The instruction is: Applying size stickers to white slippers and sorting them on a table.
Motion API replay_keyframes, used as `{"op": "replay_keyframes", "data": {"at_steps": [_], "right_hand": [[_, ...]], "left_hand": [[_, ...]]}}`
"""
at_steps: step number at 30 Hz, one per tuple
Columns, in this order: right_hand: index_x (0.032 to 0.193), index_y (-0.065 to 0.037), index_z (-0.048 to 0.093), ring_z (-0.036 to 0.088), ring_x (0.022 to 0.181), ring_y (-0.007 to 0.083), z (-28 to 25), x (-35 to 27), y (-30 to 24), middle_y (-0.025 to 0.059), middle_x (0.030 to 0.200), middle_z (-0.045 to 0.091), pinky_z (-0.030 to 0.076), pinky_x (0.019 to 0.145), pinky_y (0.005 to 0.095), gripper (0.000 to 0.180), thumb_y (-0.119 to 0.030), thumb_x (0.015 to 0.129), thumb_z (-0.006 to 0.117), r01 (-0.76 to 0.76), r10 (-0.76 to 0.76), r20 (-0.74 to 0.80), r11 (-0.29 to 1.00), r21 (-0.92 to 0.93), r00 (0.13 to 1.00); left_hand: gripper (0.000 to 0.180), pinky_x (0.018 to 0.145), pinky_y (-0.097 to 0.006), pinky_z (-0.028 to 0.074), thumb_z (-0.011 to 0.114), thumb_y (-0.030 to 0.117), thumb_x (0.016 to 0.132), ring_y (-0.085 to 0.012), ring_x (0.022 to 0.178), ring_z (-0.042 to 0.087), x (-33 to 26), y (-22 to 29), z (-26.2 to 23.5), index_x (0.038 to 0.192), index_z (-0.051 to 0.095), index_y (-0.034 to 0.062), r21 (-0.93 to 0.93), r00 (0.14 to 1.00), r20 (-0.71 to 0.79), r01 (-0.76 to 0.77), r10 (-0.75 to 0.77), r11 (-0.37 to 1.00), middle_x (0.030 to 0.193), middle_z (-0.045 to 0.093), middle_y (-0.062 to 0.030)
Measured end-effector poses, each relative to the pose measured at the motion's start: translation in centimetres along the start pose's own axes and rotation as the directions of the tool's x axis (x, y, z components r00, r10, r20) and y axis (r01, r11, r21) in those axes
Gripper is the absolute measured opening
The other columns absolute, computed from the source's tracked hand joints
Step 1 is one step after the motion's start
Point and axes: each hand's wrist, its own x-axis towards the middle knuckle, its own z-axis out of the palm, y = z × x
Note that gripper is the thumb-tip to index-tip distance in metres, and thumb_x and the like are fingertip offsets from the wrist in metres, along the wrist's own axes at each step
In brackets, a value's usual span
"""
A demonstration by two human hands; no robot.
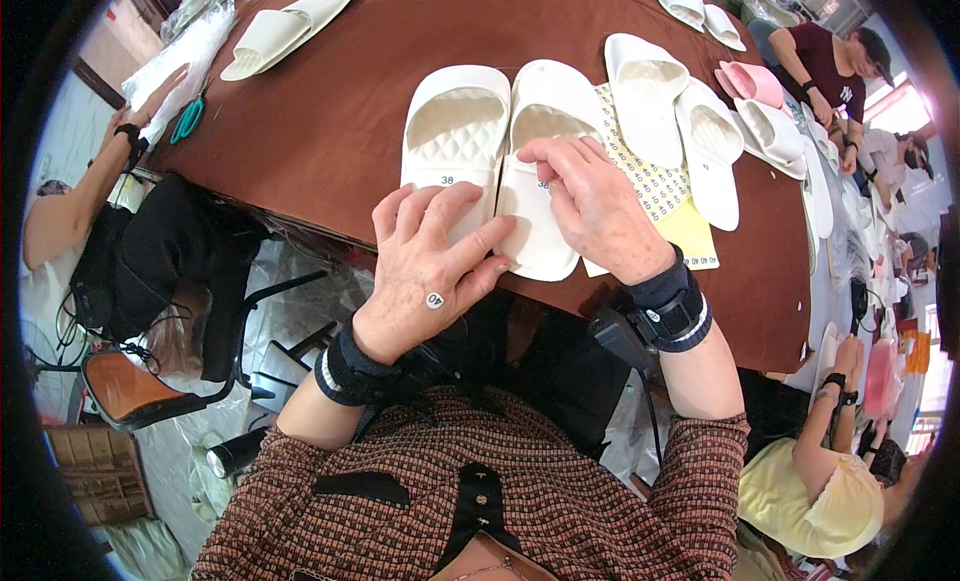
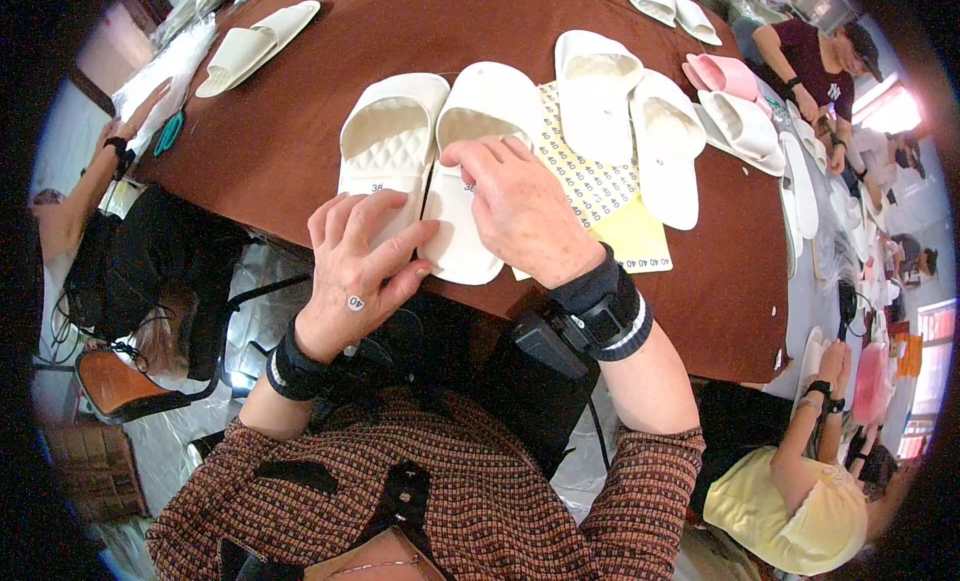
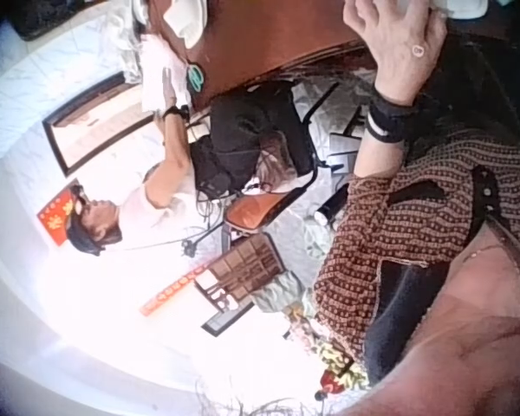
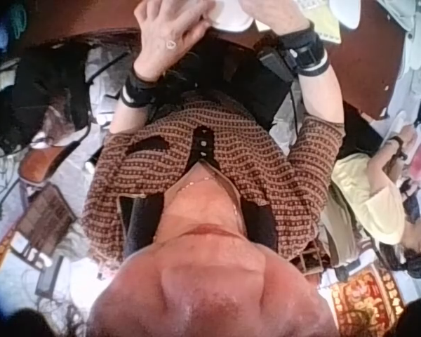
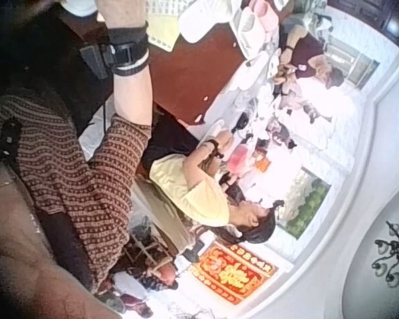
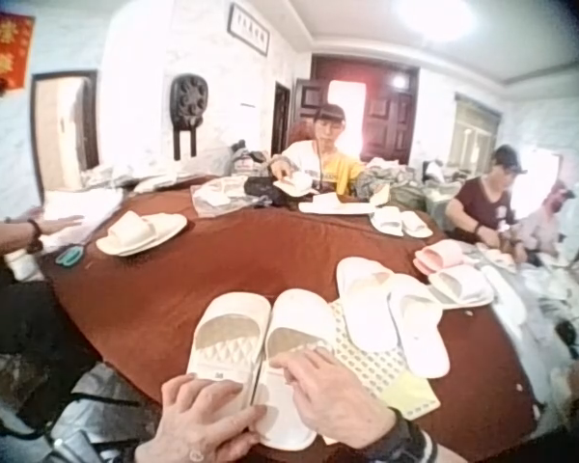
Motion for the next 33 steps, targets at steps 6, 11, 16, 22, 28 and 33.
{"op": "replay_keyframes", "data": {"at_steps": [6, 11, 16, 22, 28, 33], "right_hand": [[0.113, -0.004, 0.059, 0.057, 0.095, 0.029, 0.0, 0.09, 0.0, 0.0113, 0.096, 0.062, 0.048, 0.086, 0.0396, 0.033, 0.004, 0.082, 0.05, 0.039, -0.038, 0.017, 0.998, -0.045, 0.999], [0.114, -0.004, 0.059, 0.057, 0.096, 0.0288, -0.12, -0.06, -0.01, 0.0113, 0.098, 0.063, 0.048, 0.086, 0.0395, 0.033, 0.003, 0.082, 0.05, 0.054, -0.051, 0.037, 0.995, -0.079, 0.998], [0.116, -0.005, 0.058, 0.057, 0.096, 0.0295, 0.14, -0.1, 0.16, 0.0108, 0.099, 0.062, 0.048, 0.086, 0.0398, 0.036, 0.004, 0.082, 0.051, 0.068, -0.068, -0.01, 0.997, -0.045, 0.998], [0.115, -0.006, 0.059, 0.056, 0.097, 0.0301, 0.1, -0.1, 0.35, 0.0107, 0.099, 0.062, 0.048, 0.087, 0.0399, 0.036, 0.004, 0.081, 0.052, 0.094, -0.092, 0.017, 0.991, -0.098, 0.996], [0.114, -0.006, 0.059, 0.056, 0.097, 0.0304, 0.18, -0.04, 0.23, 0.0105, 0.1, 0.062, 0.048, 0.087, 0.0399, 0.035, 0.004, 0.081, 0.051, 0.083, -0.082, 0.015, 0.992, -0.097, 0.997], [0.114, -0.006, 0.059, 0.056, 0.097, 0.0302, 0.17, -0.05, 0.23, 0.0106, 0.1, 0.062, 0.048, 0.087, 0.04, 0.035, 0.004, 0.081, 0.052, 0.075, -0.075, 0.013, 0.993, -0.092, 0.997]], "left_hand": [[0.042, 0.102, -0.049, 0.034, 0.078, 0.024, 0.072, -0.033, 0.117, 0.049, -0.01, -0.02, -0.02, 0.113, 0.071, 0.0204, -0.003, 1.0, -0.001, 0.002, -0.002, 1.0, 0.125, 0.056, -0.0081], [0.041, 0.103, -0.049, 0.034, 0.079, 0.023, 0.072, -0.0332, 0.117, 0.049, 0.01, 0.03, -0.04, 0.113, 0.071, 0.0206, -0.001, 1.0, -0.008, 0.001, -0.001, 1.0, 0.125, 0.056, -0.0079], [0.041, 0.103, -0.049, 0.034, 0.079, 0.023, 0.072, -0.0333, 0.117, 0.05, 0.01, 0.03, -0.02, 0.112, 0.071, 0.0209, 0.003, 1.0, -0.001, 0.004, -0.004, 1.0, 0.126, 0.057, -0.0083], [0.041, 0.102, -0.049, 0.034, 0.078, 0.024, 0.073, -0.0333, 0.117, 0.05, 0.02, 0.01, 0.04, 0.113, 0.071, 0.0206, 0.004, 1.0, -0.002, 0.0, 0.0, 1.0, 0.125, 0.057, -0.0084], [0.039, 0.104, -0.049, 0.032, 0.077, 0.028, 0.077, -0.0278, 0.115, 0.051, -0.03, -0.03, 0.01, 0.115, 0.069, 0.0225, 0.012, 1.0, -0.011, -0.007, 0.007, 1.0, 0.124, 0.055, -0.0073], [0.039, 0.104, -0.049, 0.032, 0.076, 0.029, 0.077, -0.0275, 0.115, 0.051, -0.09, -0.1, 0.12, 0.115, 0.069, 0.023, 0.013, 1.0, -0.012, -0.006, 0.006, 1.0, 0.124, 0.055, -0.0072]]}}
